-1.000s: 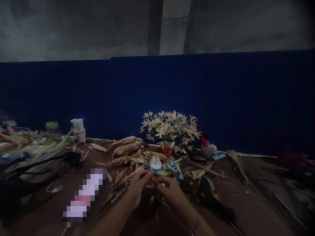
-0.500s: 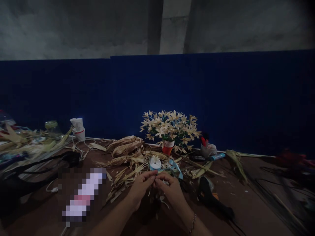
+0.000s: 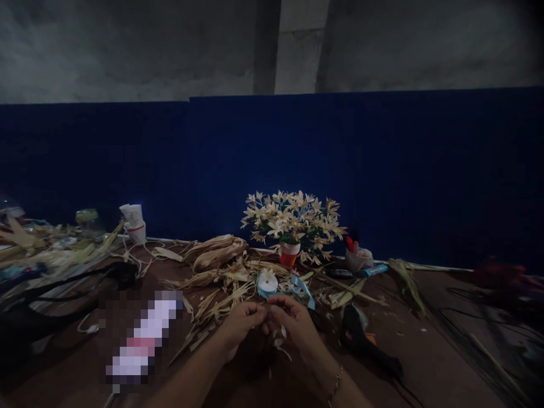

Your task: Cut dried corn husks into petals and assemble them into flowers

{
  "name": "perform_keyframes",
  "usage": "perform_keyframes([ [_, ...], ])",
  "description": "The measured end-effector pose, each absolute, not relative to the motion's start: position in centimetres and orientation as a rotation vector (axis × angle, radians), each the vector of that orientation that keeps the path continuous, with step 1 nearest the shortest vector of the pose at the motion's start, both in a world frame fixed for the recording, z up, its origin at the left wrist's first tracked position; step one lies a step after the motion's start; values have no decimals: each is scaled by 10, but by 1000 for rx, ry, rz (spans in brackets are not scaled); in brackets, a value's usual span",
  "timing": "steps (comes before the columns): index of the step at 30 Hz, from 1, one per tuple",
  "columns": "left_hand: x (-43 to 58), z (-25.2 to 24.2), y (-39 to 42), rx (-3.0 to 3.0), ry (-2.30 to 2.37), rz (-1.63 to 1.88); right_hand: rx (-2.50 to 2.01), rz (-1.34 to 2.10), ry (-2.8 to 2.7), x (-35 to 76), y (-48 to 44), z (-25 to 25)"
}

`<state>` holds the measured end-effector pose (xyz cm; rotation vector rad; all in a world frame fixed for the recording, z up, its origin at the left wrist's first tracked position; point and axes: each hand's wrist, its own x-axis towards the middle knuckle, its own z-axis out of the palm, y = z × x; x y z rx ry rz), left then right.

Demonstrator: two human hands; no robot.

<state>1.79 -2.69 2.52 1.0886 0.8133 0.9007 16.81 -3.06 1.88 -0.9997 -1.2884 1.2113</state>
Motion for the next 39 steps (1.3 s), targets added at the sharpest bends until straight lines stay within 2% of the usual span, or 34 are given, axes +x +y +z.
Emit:
perform_keyframes([
  [4, 18, 26, -28, 1032, 773, 863, -960, 1170, -1350, 170, -31, 26],
  [13, 26, 30, -32, 976, 763, 893, -1021, 1214, -1066, 161, -30, 13],
  [16, 26, 29, -32, 965, 758, 928, -992, 1313, -1088, 163, -30, 18],
  [22, 24, 24, -31, 993, 723, 863, -938, 1214, -1212, 165, -32, 26],
  [39, 26, 19, -28, 1122, 805, 1003, -952, 1290, -1101, 162, -32, 22],
])
